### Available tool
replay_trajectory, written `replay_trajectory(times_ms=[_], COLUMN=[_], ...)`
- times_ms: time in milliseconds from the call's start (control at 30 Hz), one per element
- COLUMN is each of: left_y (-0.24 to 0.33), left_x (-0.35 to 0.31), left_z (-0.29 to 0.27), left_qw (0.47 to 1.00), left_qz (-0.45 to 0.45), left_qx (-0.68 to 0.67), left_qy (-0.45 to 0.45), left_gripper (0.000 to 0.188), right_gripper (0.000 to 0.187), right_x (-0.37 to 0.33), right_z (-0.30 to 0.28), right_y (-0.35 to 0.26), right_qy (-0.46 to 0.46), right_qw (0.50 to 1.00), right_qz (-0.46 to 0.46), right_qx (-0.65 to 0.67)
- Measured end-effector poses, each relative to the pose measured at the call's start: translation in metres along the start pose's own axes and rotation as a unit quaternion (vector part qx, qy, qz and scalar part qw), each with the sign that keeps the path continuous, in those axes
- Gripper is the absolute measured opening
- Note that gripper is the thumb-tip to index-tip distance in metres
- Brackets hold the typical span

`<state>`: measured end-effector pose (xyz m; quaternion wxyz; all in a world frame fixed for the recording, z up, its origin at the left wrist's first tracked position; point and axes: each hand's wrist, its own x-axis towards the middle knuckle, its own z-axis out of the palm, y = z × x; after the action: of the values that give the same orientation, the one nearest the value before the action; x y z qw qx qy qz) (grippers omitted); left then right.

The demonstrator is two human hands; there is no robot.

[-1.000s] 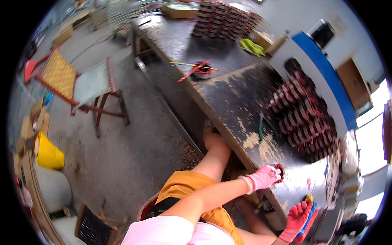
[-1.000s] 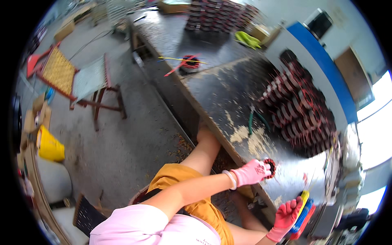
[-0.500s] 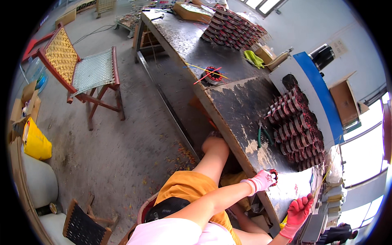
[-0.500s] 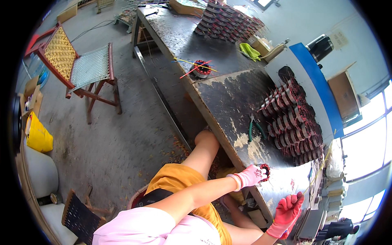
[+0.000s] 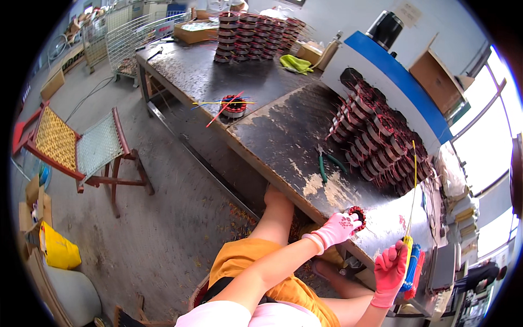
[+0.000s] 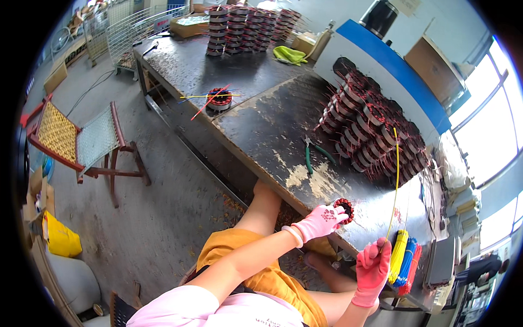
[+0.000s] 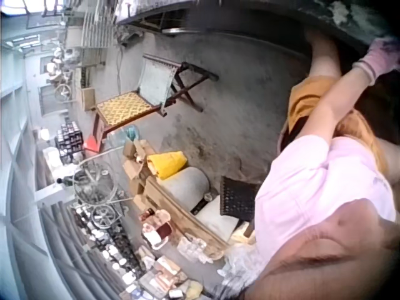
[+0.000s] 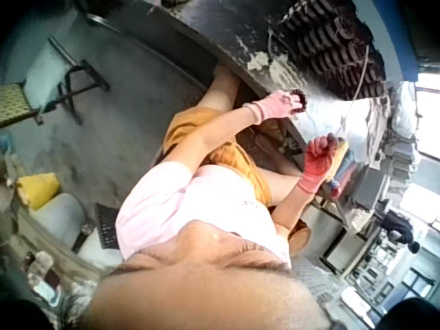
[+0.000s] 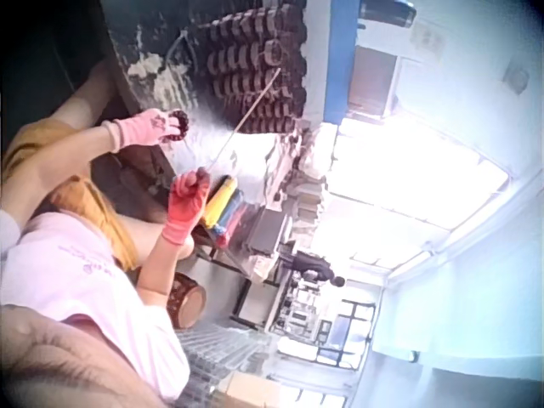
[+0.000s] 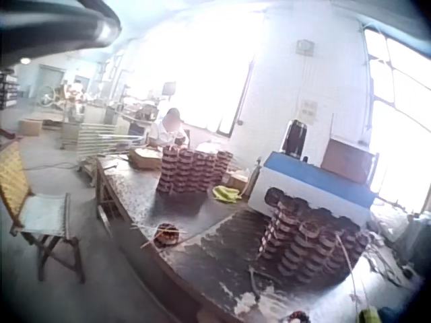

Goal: The person sits cross-legged at a workbench and assembles electrical components by inserting colored plastic rods into circular metal cores. They use pliers to trim the ends of the rods and stack the finished units on the table.

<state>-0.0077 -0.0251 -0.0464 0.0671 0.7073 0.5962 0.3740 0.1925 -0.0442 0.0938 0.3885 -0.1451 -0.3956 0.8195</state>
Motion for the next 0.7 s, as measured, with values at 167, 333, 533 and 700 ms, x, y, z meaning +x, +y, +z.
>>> replay_trajectory(times_ms=[167, 333, 533, 700], left_y=[-0.002, 0.000, 0.001, 0.001], left_x=[0.000, 0.002, 0.001, 0.000], left_z=[0.002, -0.001, -0.007, -0.005], left_qw=[1.000, 0.999, 1.000, 1.000], left_qz=[0.007, 0.023, 0.006, 0.014], left_qx=[-0.009, -0.007, -0.009, -0.004], left_qy=[0.018, 0.035, 0.009, 0.025], left_gripper=[0.041, 0.041, 0.040, 0.040], right_gripper=[0.027, 0.027, 0.027, 0.027], right_x=[-0.007, -0.009, -0.008, -0.009], right_z=[-0.006, -0.004, -0.003, -0.001], right_y=[0.004, 0.009, 0.013, 0.014], right_qy=[0.012, 0.040, 0.047, 0.046], right_qw=[1.000, 0.999, 0.998, 0.998], right_qz=[-0.013, -0.027, -0.029, -0.029], right_qx=[0.014, 0.016, -0.022, -0.034])
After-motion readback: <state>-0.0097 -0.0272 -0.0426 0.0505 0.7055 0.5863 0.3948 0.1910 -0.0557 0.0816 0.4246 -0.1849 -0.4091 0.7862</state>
